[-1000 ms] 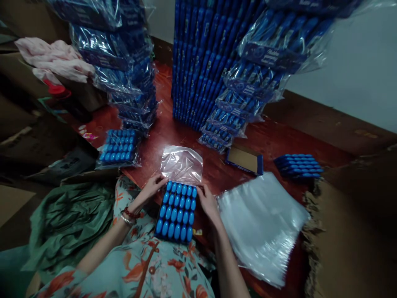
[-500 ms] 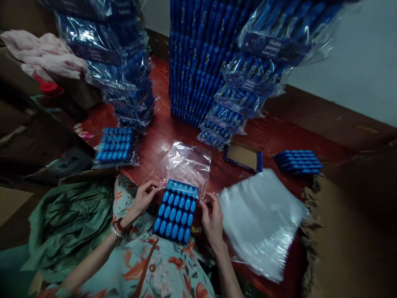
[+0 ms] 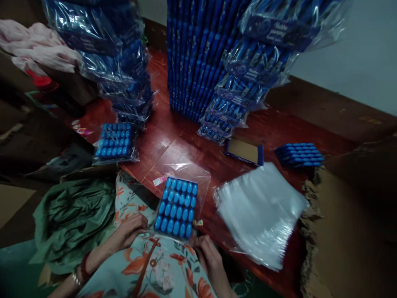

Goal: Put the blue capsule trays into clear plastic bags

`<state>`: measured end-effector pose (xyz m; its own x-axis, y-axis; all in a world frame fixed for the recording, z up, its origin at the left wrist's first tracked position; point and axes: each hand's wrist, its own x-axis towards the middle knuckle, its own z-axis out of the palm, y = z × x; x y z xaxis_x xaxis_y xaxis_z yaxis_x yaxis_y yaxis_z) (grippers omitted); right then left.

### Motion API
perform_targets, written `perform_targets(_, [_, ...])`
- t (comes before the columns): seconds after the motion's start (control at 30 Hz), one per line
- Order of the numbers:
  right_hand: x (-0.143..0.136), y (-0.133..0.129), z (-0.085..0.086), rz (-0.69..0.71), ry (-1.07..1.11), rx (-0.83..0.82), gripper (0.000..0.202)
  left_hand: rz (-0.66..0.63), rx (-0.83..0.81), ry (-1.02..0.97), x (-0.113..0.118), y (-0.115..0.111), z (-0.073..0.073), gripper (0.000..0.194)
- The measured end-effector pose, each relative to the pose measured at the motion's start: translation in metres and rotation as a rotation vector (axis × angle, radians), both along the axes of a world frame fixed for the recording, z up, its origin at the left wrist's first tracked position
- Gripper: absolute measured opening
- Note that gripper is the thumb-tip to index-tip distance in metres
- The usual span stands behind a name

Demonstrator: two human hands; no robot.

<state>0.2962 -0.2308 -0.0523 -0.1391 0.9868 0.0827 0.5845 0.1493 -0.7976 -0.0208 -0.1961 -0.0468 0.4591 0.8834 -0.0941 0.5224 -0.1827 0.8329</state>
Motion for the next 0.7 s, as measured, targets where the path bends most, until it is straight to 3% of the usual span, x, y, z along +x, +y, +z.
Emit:
perform_targets(0.1, [0.004,0.005,-0.007,0.073,-0.097,-0.034,0.02,-0.012,0.068,0.244,0.004,0.0,0.001,0.017])
perform_targets(0.2, [0.006,0.018,-0.022,0.116,-0.335,0.047,0.04,-0.053,0.121,0.45,0.018,0.015,0.01,0.047])
perform_targets(0.37, [-0.001,0.029,-0.034,0.275,-0.513,0.248,0.022,-0.227,0.152,0.646,0.034,0.03,0.013,0.016])
perform_targets(0.47, [-0.011,0.036,-0.025,0.348,-0.503,0.366,0.024,-0.24,0.205,0.675,0.036,0.036,0.006,0.017])
perform_targets(0.57, [-0.022,0.053,-0.011,0.285,-0.489,0.443,0.026,-0.194,0.237,0.669,0.034,0.055,0.002,0.017])
perform_targets(0.7, [-0.027,0.089,0.016,0.187,-0.425,0.482,0.024,-0.2,0.29,0.631,0.029,0.096,0.018,0.02])
